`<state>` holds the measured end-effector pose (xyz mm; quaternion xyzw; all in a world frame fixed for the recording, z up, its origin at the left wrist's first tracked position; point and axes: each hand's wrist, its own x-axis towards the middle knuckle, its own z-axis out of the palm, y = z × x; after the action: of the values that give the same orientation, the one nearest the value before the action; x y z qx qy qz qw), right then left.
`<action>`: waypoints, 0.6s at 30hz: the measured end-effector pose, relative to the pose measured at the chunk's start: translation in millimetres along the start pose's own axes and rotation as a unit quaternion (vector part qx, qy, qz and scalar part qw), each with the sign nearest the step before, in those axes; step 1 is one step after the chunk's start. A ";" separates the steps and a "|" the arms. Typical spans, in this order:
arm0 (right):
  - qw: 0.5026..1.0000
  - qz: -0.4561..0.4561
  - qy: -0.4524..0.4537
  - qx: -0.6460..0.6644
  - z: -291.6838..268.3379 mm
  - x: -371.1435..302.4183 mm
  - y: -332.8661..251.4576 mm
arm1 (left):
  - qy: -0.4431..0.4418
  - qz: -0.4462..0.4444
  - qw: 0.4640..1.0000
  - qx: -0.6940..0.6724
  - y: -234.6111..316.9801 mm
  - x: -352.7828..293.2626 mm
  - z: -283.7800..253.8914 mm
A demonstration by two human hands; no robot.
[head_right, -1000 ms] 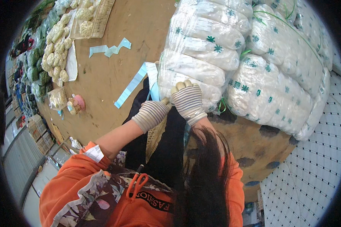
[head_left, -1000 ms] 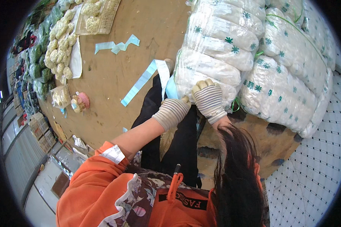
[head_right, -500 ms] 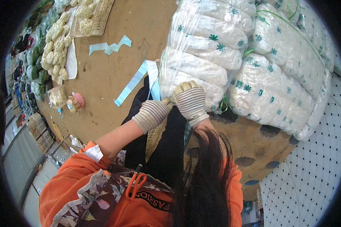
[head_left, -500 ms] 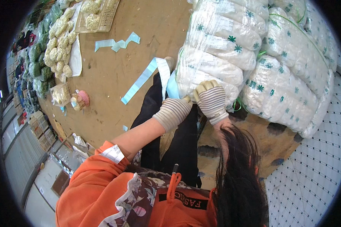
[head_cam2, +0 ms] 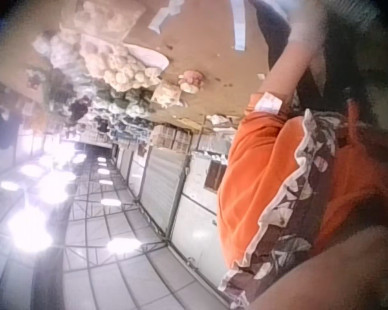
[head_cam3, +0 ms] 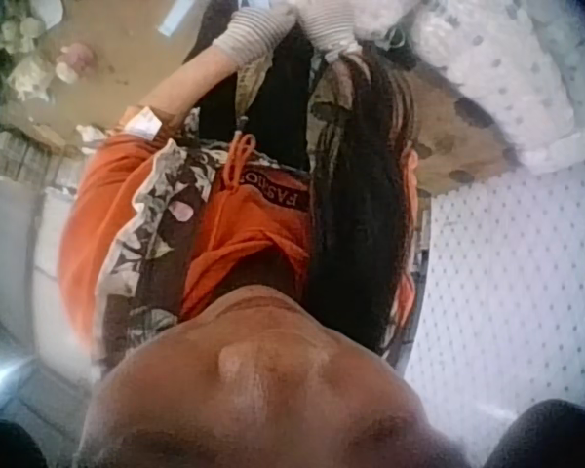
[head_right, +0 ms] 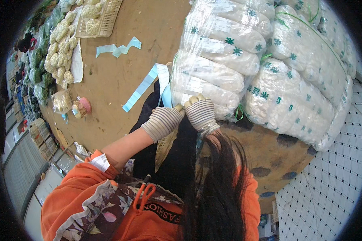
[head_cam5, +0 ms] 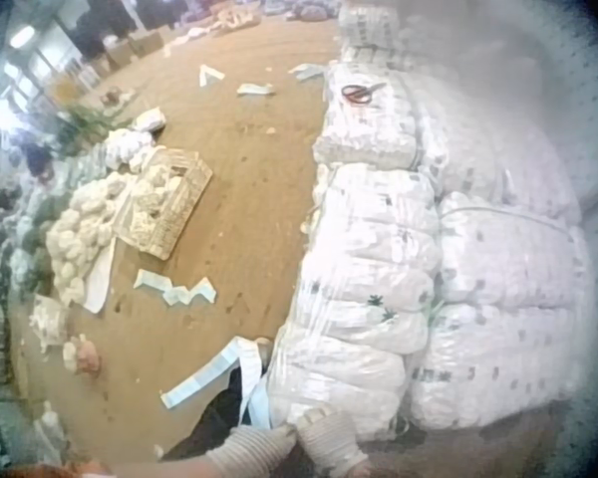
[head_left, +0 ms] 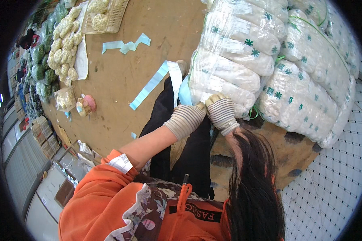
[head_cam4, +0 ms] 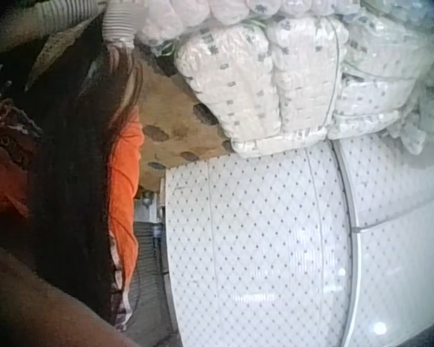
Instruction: The person applies blue adhesive labels to multiple plastic-wrapped packages of food items on a table. They peel labels from a roll, smooth them onto the packages, and use scissors to cut the label tape. The person handles both small individual bags and larger bundled packages.
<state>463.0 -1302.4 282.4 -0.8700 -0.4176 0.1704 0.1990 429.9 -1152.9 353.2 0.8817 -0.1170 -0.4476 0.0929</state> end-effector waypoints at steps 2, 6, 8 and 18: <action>0.999 0.017 -0.052 -0.004 -1.9 2.4 -3.6 | 0.003 -0.001 1.000 -0.014 -1.5 1.2 3.9; 0.971 0.083 -0.210 0.072 -16.1 14.4 -9.3 | -0.022 -0.010 1.000 -0.020 -6.5 -3.0 6.5; 0.961 0.061 -0.264 0.055 -29.0 -4.2 -2.5 | -0.036 0.012 0.999 -0.007 -4.4 -2.3 -4.7; 0.934 0.128 -0.281 0.180 -21.5 48.6 10.5 | -0.056 0.001 0.998 0.026 0.3 -6.5 -20.9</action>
<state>508.8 -1274.3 289.4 -0.7821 -0.3036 0.5048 0.2032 443.1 -1150.0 370.4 0.8571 -0.1344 -0.4933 0.0638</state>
